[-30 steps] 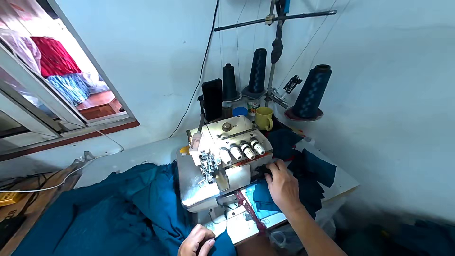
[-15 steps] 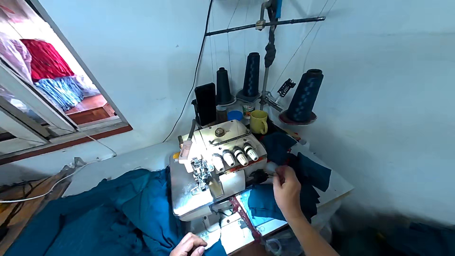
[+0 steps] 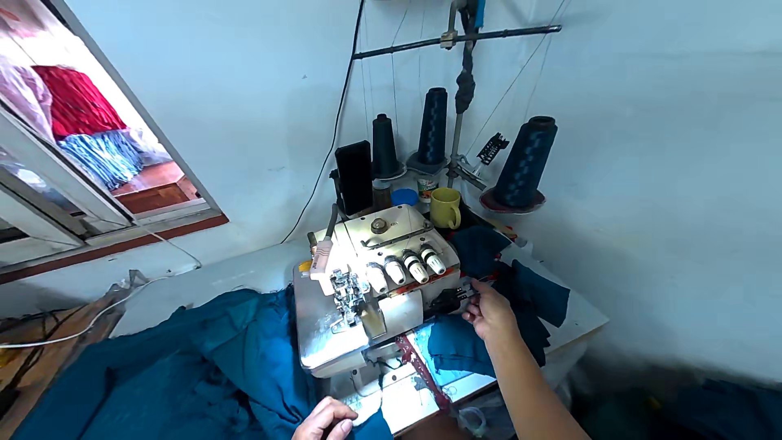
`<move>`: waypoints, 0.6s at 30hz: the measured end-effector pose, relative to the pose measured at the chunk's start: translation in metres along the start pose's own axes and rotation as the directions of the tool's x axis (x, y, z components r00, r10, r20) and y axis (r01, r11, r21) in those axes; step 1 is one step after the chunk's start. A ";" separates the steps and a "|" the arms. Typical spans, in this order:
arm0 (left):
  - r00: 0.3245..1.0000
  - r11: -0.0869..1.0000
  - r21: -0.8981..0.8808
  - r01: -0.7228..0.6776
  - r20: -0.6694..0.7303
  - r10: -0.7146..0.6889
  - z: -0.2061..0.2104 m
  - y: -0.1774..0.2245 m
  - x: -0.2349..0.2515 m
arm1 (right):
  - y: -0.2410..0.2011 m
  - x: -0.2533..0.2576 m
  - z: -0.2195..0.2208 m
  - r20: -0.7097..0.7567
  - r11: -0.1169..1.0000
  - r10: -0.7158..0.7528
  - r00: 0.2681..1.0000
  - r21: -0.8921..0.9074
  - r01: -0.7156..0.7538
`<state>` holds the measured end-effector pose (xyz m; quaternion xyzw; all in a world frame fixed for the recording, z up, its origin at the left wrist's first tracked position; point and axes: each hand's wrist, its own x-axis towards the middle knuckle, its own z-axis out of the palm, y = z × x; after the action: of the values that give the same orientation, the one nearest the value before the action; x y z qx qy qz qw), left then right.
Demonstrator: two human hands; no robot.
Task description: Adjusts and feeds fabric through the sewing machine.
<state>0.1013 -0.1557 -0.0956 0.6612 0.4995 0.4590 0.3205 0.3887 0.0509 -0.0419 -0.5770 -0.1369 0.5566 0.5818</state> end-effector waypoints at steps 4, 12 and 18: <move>1.000 1.000 -0.022 0.000 -0.007 0.000 0.000 -0.001 -0.001 | -0.001 0.002 -0.008 0.012 0.967 -0.227 0.974 -0.115 0.227; 0.999 0.999 -0.027 -0.020 -0.040 0.019 0.000 -0.004 -0.002 | -0.038 0.007 -0.036 -0.111 0.647 -0.762 0.637 -0.159 0.746; 1.000 0.987 0.158 -0.001 -0.007 0.002 0.014 0.033 0.013 | -0.012 -0.074 -0.045 0.373 0.559 -0.751 0.545 -0.080 0.825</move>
<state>0.1278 -0.1524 -0.0677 0.6831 0.5351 0.4205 0.2649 0.4058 -0.0289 -0.0092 -0.4287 -0.5366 0.2905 0.6663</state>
